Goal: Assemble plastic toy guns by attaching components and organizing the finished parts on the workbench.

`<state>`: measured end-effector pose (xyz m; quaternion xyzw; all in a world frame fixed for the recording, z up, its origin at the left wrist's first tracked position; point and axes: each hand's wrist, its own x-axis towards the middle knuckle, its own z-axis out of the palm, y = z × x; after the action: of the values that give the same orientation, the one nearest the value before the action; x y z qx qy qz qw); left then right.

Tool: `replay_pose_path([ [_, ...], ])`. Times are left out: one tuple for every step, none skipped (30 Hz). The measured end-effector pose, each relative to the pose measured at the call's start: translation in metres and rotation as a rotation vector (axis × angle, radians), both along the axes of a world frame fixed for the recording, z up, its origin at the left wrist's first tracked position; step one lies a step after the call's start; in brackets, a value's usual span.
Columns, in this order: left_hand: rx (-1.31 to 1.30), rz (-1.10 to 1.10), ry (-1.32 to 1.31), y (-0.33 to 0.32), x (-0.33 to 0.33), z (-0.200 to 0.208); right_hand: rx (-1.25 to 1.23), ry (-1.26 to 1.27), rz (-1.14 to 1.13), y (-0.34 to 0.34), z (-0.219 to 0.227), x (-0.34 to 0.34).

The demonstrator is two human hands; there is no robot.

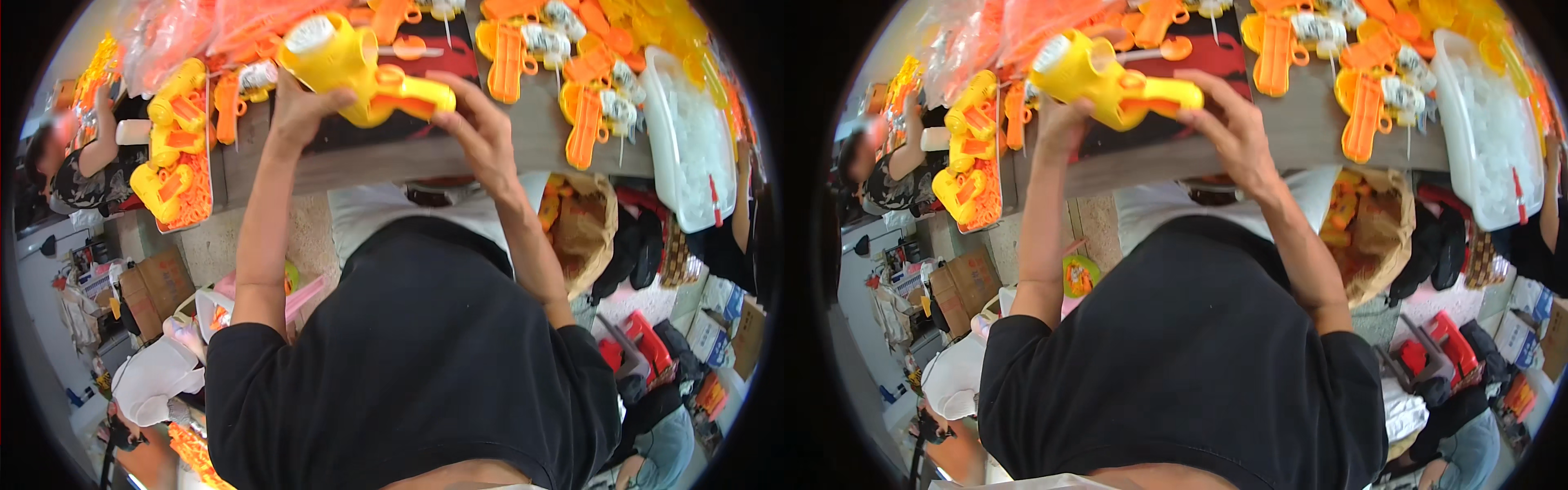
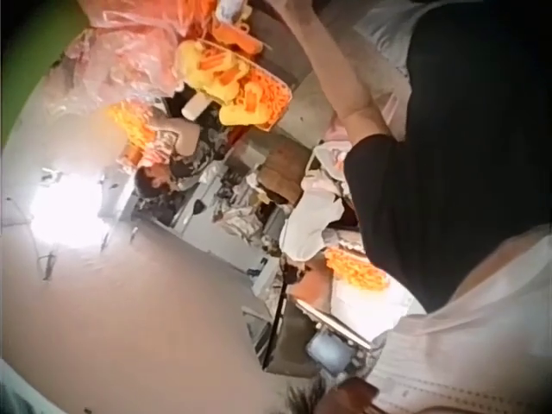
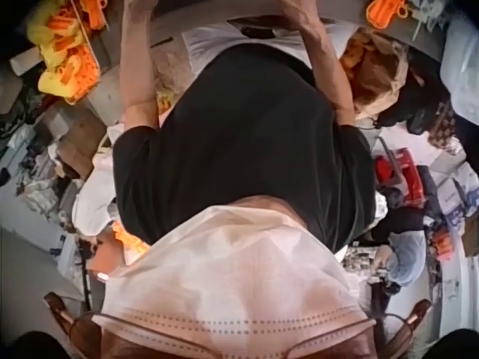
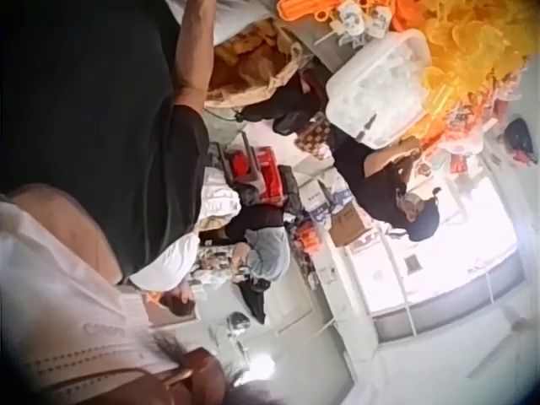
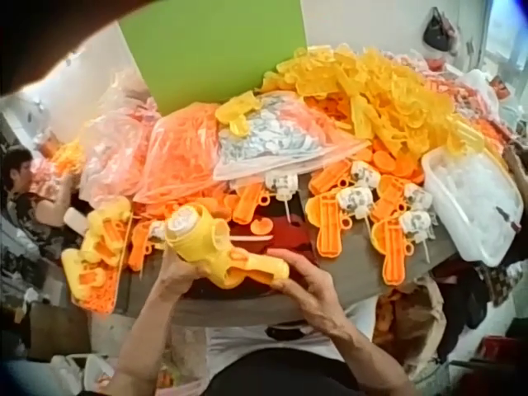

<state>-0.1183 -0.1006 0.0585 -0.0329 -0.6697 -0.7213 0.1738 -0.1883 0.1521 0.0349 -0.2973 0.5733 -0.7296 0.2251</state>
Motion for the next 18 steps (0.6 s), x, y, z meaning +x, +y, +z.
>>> replay_pose_path([
  [0.047,-0.038,0.015,0.005,0.002,0.004,-0.007,-0.054,0.032,0.002,0.001,0.001],
  [0.050,-0.038,0.008,0.004,0.001,0.000,-0.025,-0.092,0.070,0.000,0.005,-0.004],
  [-0.017,-0.042,-0.014,0.004,-0.001,-0.003,-0.011,-0.150,0.083,0.003,0.008,-0.006],
  [-0.086,-0.045,-0.034,0.006,0.000,-0.005,-0.010,-0.154,0.084,0.007,0.006,-0.001],
  [-0.001,-0.036,-0.046,0.025,-0.001,0.002,-0.037,-0.131,0.037,0.011,0.004,0.001],
  [-0.003,-0.037,-0.039,0.025,-0.002,0.000,-0.065,-0.107,-0.009,0.015,0.003,0.002],
  [-0.004,-0.052,-0.032,0.024,-0.002,-0.005,-0.041,-0.142,0.026,0.019,0.004,0.002],
  [0.000,-0.070,-0.032,0.027,0.000,-0.007,-0.039,-0.140,0.022,0.022,0.004,0.006],
  [0.012,-0.047,-0.039,0.028,0.002,-0.008,-0.041,-0.123,0.002,0.024,0.005,0.010],
  [0.016,-0.051,-0.039,0.028,0.004,-0.009,-0.042,-0.108,-0.019,0.027,0.007,0.013],
  [0.073,0.001,-0.019,0.031,0.006,-0.005,-0.072,-0.139,-0.027,0.029,0.014,0.020],
  [0.131,0.053,0.000,0.033,0.009,-0.002,-0.066,-0.148,-0.033,0.035,0.016,0.021],
  [0.136,0.095,-0.010,0.027,0.012,-0.001,0.017,-0.084,0.021,0.045,0.015,0.020],
  [0.012,0.114,-0.033,0.021,0.018,0.003,0.104,-0.023,0.080,0.059,0.017,0.021],
  [0.044,0.116,-0.035,0.009,0.026,0.002,0.293,-0.056,0.231,0.075,0.024,0.020],
  [0.075,0.120,-0.037,-0.001,0.034,-0.001,0.311,-0.058,0.398,0.085,0.016,0.026],
  [0.032,0.196,-0.071,-0.007,0.041,-0.002,0.402,-0.060,0.489,0.089,0.004,0.032],
  [0.032,0.202,-0.075,-0.014,0.045,-0.004,0.493,-0.061,0.581,0.091,-0.014,0.039],
])
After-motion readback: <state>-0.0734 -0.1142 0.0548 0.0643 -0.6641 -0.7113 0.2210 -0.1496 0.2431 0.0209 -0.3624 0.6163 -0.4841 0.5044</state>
